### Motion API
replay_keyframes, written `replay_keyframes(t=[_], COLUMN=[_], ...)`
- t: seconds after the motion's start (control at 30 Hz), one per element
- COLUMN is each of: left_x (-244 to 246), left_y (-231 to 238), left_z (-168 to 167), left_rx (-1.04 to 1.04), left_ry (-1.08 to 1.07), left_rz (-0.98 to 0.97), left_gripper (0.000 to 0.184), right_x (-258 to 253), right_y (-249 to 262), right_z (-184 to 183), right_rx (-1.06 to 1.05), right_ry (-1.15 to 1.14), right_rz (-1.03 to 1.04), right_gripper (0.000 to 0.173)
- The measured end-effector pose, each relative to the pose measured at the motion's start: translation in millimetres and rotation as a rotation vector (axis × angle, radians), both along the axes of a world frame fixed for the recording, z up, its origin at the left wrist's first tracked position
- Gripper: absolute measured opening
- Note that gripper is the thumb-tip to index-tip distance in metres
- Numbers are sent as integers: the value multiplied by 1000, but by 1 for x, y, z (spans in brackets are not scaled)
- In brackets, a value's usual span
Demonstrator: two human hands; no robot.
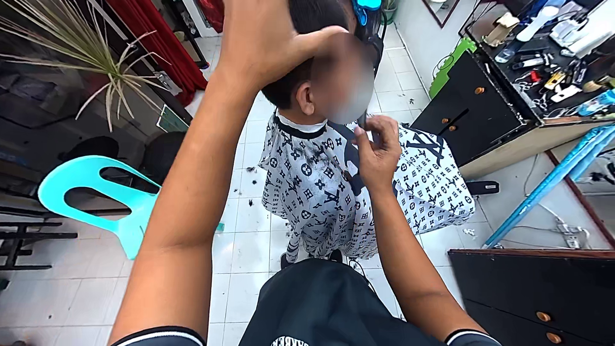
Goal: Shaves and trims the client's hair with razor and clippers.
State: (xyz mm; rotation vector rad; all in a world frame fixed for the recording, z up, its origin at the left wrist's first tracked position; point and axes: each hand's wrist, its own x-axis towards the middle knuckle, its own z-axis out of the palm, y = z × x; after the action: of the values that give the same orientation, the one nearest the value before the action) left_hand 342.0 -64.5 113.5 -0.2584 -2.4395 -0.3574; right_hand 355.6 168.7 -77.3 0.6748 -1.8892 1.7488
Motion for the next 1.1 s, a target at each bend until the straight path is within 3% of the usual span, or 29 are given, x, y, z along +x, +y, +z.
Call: replay_keyframes(t=[0.13, 0.27, 0.33, 0.37, 0.43, 0.5, 0.6, 0.7, 0.87, 1.1], left_x=[6, 15, 30, 38, 51, 62, 63, 62, 42, 11], left_y=[-32, -52, -48, -41, -20, 2, 15, 6, -34, -57], left_z=[-50, -99, -111, -113, -107, -95, -80, -62, -28, -40], left_rx=[256, 390, 390, 369, 293, 148, -49, 2, 256, 338], left_ry=[191, 241, 323, 388, 440, 340, 108, -23, 265, 233], left_rz=[53, -39, -64, -102, -235, -413, -602, -618, -236, -224], left_gripper=[103, 114, 100, 83, 42, 26, 25, 32, 36, 38], right_x=[13, 20, 20, 19, 16, 12, 13, 18, 13, 8], right_y=[25, 31, 32, 33, 31, 24, 15, 18, 27, 23], right_z=[-11, -8, -3, 1, 8, 14, 25, 31, 28, 53], right_rx=[85, 155, 253, 322, 463, 529, 514, 440, 331, 498], right_ry=[-23, -72, -59, -35, 59, 178, 234, 146, 62, 117], right_rz=[72, 97, 93, 101, 119, 136, 160, 183, 169, 167], right_gripper=[26, 23, 23, 25, 27, 26, 25, 27, 23, 26])
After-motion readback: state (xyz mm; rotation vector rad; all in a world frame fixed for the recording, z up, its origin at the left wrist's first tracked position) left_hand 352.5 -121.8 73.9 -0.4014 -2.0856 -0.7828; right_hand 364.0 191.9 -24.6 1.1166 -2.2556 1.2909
